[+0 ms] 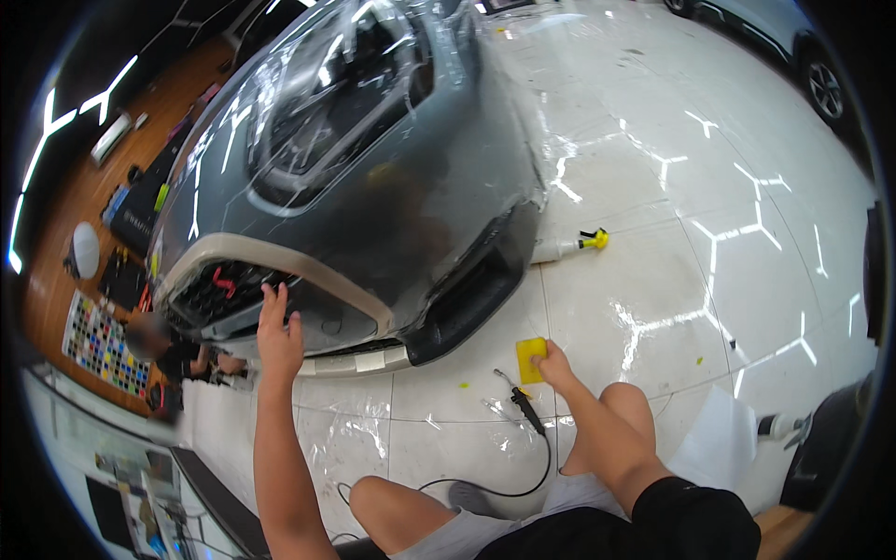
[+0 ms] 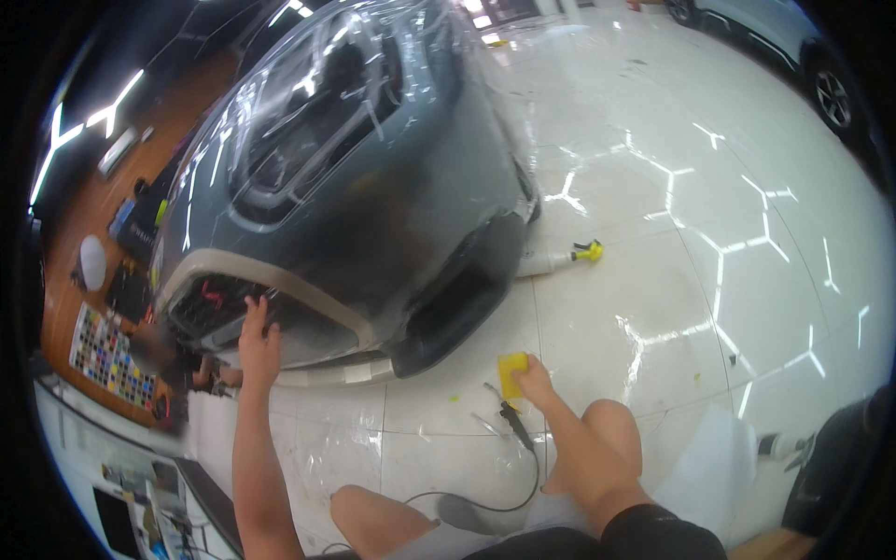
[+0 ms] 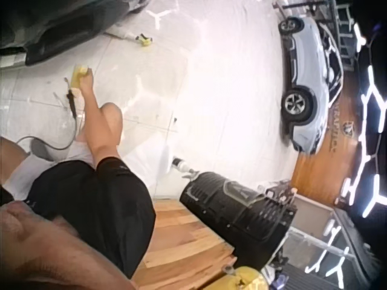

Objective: The person applies a transparent protective film to the front bumper and hood of a grey car. They use a yellow squeegee to smooth the film and a heat gun to warm the edges for better adhesion. The person also uses a knife to trim the film around the headlights and grille.

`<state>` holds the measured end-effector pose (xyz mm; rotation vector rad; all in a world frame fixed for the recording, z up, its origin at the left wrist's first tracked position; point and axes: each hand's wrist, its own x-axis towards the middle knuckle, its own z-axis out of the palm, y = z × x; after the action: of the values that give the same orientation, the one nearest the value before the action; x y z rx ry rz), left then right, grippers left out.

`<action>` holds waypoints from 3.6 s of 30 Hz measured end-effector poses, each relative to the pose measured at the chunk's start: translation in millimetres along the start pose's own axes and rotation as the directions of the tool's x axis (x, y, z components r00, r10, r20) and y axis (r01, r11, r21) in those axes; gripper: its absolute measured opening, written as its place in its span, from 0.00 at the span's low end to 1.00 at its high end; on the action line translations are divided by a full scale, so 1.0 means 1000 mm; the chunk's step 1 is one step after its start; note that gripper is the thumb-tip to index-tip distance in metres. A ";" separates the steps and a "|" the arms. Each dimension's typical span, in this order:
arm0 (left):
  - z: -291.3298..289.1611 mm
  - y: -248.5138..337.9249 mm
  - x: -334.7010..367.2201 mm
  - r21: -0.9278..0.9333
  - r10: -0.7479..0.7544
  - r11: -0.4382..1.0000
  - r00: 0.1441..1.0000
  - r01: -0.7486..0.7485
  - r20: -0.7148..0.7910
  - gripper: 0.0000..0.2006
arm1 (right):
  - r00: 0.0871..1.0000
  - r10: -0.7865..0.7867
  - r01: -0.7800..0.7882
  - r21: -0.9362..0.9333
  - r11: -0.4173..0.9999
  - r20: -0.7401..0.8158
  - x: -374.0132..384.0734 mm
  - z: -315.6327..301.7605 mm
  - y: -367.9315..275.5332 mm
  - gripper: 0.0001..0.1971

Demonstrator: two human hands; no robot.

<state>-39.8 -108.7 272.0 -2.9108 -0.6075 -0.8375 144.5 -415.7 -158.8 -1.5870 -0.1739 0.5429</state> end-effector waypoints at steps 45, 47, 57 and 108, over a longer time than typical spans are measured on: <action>0.048 -0.025 -0.006 0.330 0.250 0.929 0.942 -0.168 -0.225 0.27 | 0.938 0.328 -0.282 -0.796 0.536 -0.112 -0.071 0.071 0.128 0.39; 0.050 -0.028 -0.003 0.311 0.274 0.930 0.934 -0.196 -0.232 0.27 | 0.920 0.335 -0.375 -0.708 0.598 -0.205 -0.068 0.065 0.118 0.41; 0.071 -0.030 -0.001 0.196 0.242 0.965 0.879 -0.174 -0.411 0.25 | 0.844 -0.076 -0.388 -0.703 0.596 -0.530 0.005 -0.092 -0.085 0.23; 0.394 0.399 0.123 -0.940 -0.910 -0.074 0.362 0.333 0.200 0.05 | 0.719 -0.129 0.466 -0.335 0.819 0.683 0.245 -0.182 -0.148 0.25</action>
<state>406.0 -370.7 23.5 -2.3035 -2.3305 -2.8781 469.9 -459.0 -72.8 -1.7458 -1.1707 0.7994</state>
